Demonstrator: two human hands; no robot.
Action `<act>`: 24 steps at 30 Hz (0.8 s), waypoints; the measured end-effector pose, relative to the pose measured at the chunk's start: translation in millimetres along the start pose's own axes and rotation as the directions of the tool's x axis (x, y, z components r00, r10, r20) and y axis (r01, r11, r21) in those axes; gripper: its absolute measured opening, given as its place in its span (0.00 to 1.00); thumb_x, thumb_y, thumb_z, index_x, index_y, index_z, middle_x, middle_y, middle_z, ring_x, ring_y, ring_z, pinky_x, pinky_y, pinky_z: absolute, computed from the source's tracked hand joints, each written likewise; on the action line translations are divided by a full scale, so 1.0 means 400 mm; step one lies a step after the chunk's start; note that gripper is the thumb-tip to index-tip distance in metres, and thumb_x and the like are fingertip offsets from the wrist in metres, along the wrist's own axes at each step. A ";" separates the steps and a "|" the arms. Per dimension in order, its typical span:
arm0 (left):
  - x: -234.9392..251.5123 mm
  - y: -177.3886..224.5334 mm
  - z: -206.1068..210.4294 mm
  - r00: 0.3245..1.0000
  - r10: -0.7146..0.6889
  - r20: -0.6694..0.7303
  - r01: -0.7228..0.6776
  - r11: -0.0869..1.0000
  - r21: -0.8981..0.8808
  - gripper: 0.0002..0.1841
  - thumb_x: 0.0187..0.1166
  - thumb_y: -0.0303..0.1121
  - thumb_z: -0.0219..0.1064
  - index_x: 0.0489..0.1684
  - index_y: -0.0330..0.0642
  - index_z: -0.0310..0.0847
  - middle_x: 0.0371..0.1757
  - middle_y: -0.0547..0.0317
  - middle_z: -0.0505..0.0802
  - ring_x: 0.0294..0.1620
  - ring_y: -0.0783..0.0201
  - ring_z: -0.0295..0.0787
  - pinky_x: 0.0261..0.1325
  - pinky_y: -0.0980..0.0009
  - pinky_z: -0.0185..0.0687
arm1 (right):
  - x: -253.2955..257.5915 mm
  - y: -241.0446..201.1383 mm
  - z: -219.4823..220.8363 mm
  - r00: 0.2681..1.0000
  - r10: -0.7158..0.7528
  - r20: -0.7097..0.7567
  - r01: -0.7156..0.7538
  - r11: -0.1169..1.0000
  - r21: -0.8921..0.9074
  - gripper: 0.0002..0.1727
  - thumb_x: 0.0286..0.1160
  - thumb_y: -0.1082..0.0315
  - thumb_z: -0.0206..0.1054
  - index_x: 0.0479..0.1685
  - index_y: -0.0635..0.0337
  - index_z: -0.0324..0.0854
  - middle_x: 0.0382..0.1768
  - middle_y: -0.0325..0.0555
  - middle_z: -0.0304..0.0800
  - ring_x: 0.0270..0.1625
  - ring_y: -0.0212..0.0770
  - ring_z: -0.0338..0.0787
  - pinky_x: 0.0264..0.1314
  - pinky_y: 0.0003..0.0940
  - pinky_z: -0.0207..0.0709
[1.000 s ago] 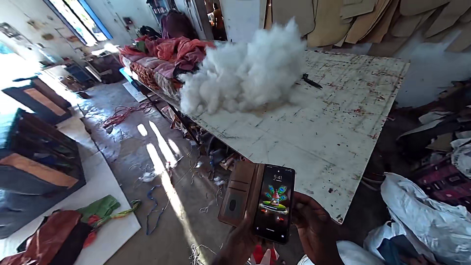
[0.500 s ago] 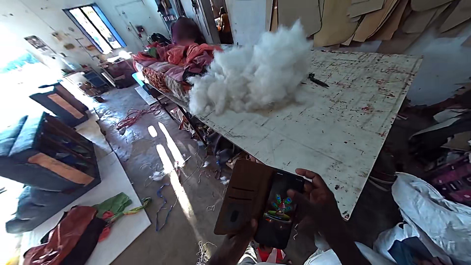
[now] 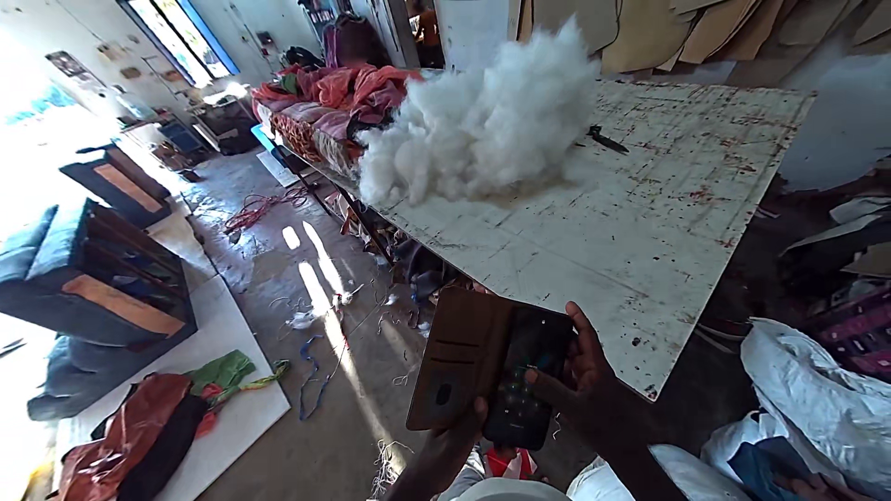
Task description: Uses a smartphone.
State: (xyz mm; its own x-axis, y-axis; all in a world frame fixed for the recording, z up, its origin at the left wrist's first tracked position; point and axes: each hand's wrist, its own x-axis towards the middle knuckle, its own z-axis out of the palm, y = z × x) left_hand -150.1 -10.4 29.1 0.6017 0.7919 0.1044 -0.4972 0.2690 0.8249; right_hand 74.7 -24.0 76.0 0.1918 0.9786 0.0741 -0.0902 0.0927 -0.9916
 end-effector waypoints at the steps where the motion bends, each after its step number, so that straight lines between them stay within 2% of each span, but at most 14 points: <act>1: 0.001 0.000 0.002 1.000 -0.004 -0.004 0.004 1.000 0.003 0.15 0.89 0.37 0.61 0.63 0.38 0.83 0.51 0.43 0.94 0.43 0.55 0.95 0.48 0.58 0.93 | -0.001 0.000 -0.001 1.000 -0.003 0.000 0.003 1.000 -0.009 0.62 0.55 0.61 0.84 0.94 0.32 0.44 0.68 0.40 0.86 0.59 0.43 0.93 0.55 0.40 0.93; 8: -0.006 0.000 0.004 1.000 0.008 -0.029 -0.006 0.997 0.077 0.15 0.89 0.39 0.62 0.62 0.38 0.83 0.49 0.44 0.94 0.43 0.55 0.95 0.49 0.58 0.93 | 0.000 0.004 0.010 0.999 -0.034 -0.020 0.032 0.998 -0.060 0.66 0.51 0.57 0.88 0.93 0.28 0.43 0.69 0.38 0.84 0.55 0.40 0.93 0.51 0.38 0.93; 13: -0.012 0.003 0.003 1.000 0.003 -0.017 -0.002 0.999 0.050 0.15 0.89 0.38 0.61 0.62 0.38 0.83 0.49 0.44 0.94 0.42 0.55 0.95 0.49 0.58 0.93 | -0.003 0.007 0.007 0.998 -0.067 0.011 0.067 0.997 -0.029 0.63 0.52 0.65 0.84 0.93 0.30 0.45 0.69 0.39 0.84 0.59 0.43 0.93 0.55 0.40 0.93; 19: -0.026 0.010 0.005 0.999 0.025 -0.046 -0.022 0.998 0.058 0.15 0.89 0.39 0.62 0.62 0.38 0.83 0.51 0.44 0.94 0.44 0.55 0.95 0.50 0.57 0.93 | -0.004 0.007 0.025 0.995 -0.096 0.016 0.097 0.993 -0.071 0.65 0.53 0.56 0.87 0.94 0.29 0.43 0.68 0.38 0.85 0.55 0.41 0.93 0.51 0.39 0.94; 21: -0.027 0.014 0.000 0.999 0.024 -0.045 -0.023 0.999 0.028 0.16 0.89 0.39 0.62 0.62 0.38 0.83 0.51 0.43 0.94 0.43 0.54 0.95 0.48 0.57 0.94 | -0.001 0.011 0.022 0.992 -0.113 0.064 0.115 0.993 -0.019 0.65 0.53 0.59 0.86 0.94 0.29 0.43 0.69 0.41 0.84 0.57 0.44 0.93 0.53 0.41 0.93; 24: -0.037 0.011 -0.003 0.999 0.011 -0.042 -0.011 1.000 0.013 0.15 0.88 0.39 0.62 0.63 0.39 0.83 0.51 0.43 0.94 0.42 0.54 0.95 0.47 0.58 0.94 | -0.011 0.021 0.015 0.987 -0.110 0.117 0.114 0.993 -0.026 0.68 0.51 0.64 0.85 0.95 0.28 0.38 0.73 0.39 0.81 0.64 0.44 0.90 0.61 0.42 0.91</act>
State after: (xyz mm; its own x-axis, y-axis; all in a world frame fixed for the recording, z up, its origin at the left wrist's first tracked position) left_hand -162.0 -20.1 30.5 0.5695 0.8170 0.0905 -0.4952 0.2531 0.8311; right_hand 67.3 -26.4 67.9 0.0848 0.9772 0.1944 -0.0424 0.1985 -0.9792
